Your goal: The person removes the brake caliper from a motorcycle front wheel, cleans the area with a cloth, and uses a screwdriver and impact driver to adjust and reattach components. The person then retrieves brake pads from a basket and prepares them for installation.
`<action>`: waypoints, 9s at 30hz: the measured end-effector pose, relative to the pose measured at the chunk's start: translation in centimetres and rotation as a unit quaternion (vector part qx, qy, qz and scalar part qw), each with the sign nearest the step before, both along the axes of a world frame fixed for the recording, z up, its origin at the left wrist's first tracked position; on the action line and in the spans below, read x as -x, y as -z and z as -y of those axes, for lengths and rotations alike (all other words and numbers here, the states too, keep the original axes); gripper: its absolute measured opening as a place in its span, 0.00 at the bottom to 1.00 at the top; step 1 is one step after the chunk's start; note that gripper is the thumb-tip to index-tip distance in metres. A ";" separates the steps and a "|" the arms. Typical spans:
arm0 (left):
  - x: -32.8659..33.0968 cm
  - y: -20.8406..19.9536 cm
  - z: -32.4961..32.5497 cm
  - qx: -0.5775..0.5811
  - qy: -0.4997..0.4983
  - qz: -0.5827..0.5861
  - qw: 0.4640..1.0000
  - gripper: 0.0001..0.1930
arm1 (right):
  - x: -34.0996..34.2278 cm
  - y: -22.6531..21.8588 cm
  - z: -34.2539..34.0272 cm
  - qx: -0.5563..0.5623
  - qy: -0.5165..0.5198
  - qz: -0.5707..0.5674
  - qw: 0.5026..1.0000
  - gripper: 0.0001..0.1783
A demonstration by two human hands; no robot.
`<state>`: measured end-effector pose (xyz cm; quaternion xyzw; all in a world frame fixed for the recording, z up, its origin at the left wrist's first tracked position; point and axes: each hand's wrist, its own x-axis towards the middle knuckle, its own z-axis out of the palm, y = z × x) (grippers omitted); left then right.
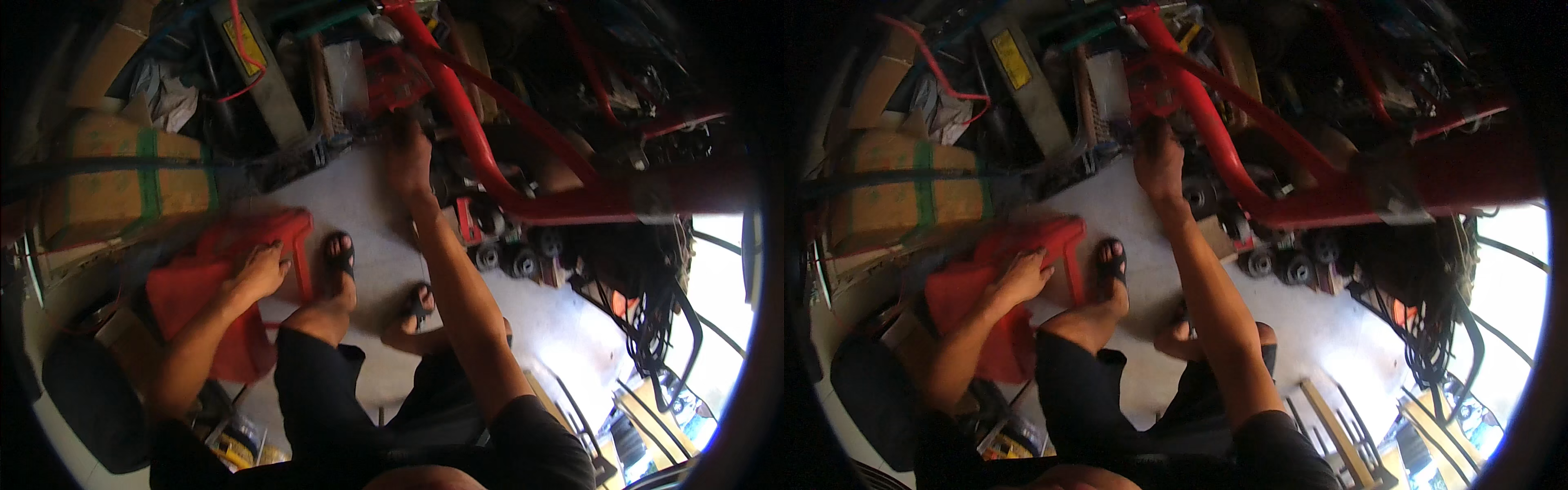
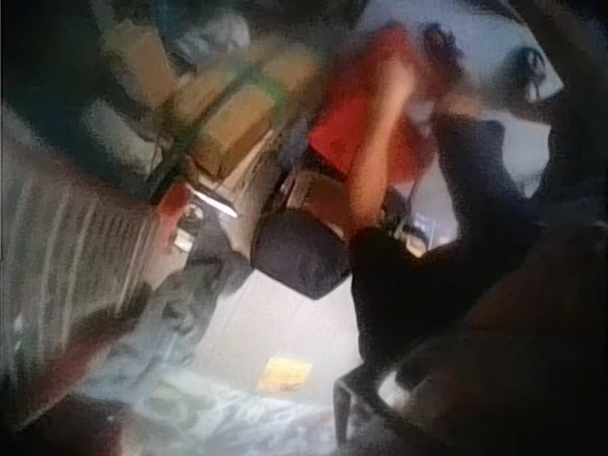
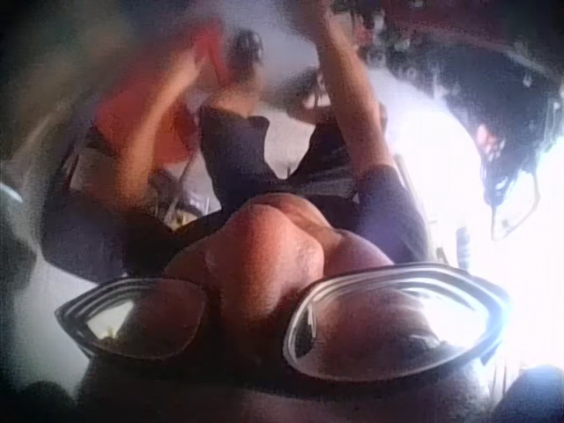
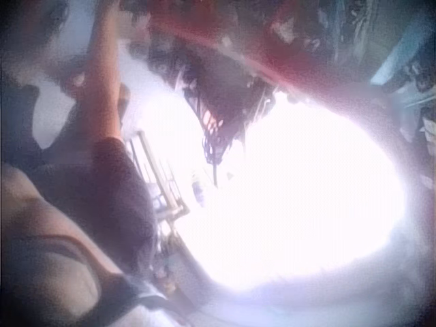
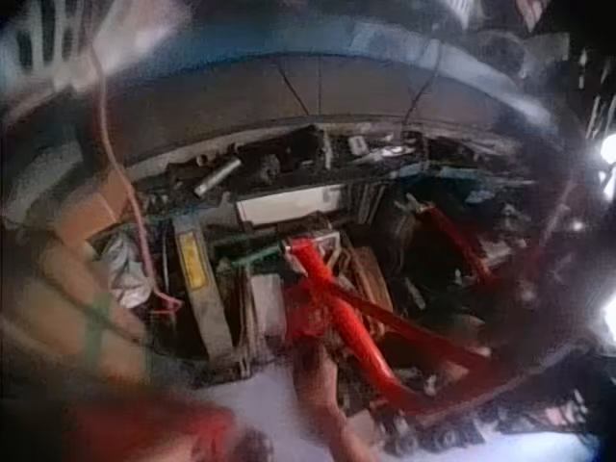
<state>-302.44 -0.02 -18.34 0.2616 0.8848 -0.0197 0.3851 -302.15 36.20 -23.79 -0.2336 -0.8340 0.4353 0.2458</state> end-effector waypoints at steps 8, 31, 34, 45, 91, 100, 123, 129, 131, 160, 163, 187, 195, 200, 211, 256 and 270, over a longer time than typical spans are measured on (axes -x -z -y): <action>16.0 1.4 -22.4 -0.353 0.312 -0.276 0.838 0.33 | 11.9 8.3 -4.1 0.093 0.206 -0.014 0.974 0.40; 25.0 11.1 -32.6 -0.428 0.156 -0.013 0.890 0.70 | 6.1 11.6 -6.0 0.281 0.195 -0.274 0.899 0.22; 27.5 12.5 -31.5 -0.586 0.061 0.058 0.806 0.59 | 6.9 11.5 -6.0 0.283 0.165 -0.360 0.874 0.22; 29.3 8.6 -29.0 -0.577 0.026 0.212 0.788 0.33 | 5.2 5.8 -3.0 0.494 0.148 -0.369 0.773 0.14; 10.8 12.4 -15.7 -0.615 0.364 0.024 0.699 0.37 | -6.6 7.2 4.3 0.718 0.104 -0.400 0.560 0.16; 9.9 14.1 -16.5 -0.503 0.081 0.037 0.860 0.41 | -5.8 10.9 7.3 0.625 0.096 -0.228 0.741 0.20; 8.2 17.4 -14.6 -0.249 -0.211 0.499 0.803 0.22 | 4.3 4.6 -2.8 -0.009 0.229 -0.140 0.963 0.47; 8.9 20.0 -14.7 -0.405 -0.323 0.434 0.737 0.16 | -6.6 8.5 2.4 0.430 -0.165 -0.030 0.887 0.47; 10.0 22.4 -14.0 -0.384 -0.367 0.470 0.705 0.16 | -6.1 13.7 5.1 0.407 -0.103 0.092 0.903 0.37; 30.5 8.5 -26.9 -0.087 0.389 -0.329 0.856 0.28 | 3.1 3.2 -1.6 -0.129 0.049 -0.045 0.989 0.20; 30.0 8.5 -28.5 -0.072 0.333 -0.318 0.885 0.38 | 8.4 9.3 -7.1 -0.405 0.122 0.059 0.904 0.26; 20.2 7.8 -25.4 -0.465 -0.234 0.465 0.716 0.26 | -1.6 5.1 -1.4 -0.253 0.090 -0.163 0.949 0.27; 16.2 11.6 -23.0 -0.487 -0.254 0.502 0.668 0.18 | -3.8 9.5 5.1 -0.136 -0.065 -0.087 0.985 0.42; 14.3 10.3 -23.8 -0.527 -0.223 0.489 0.658 0.17 | -5.2 10.2 6.5 0.190 0.015 -0.198 0.962 0.45; 15.5 11.2 -24.0 -0.573 -0.276 0.474 0.608 0.17 | -5.9 10.1 5.3 0.524 0.192 -0.349 0.753 0.15; 28.1 15.2 -42.6 -0.474 -0.017 -0.142 0.869 0.29 | -3.8 7.7 3.0 -0.073 -0.003 0.097 0.993 0.16; 7.0 17.2 -22.4 -0.450 -0.155 0.284 0.832 0.19 | 6.2 8.0 -17.0 -0.202 0.193 0.127 0.952 0.20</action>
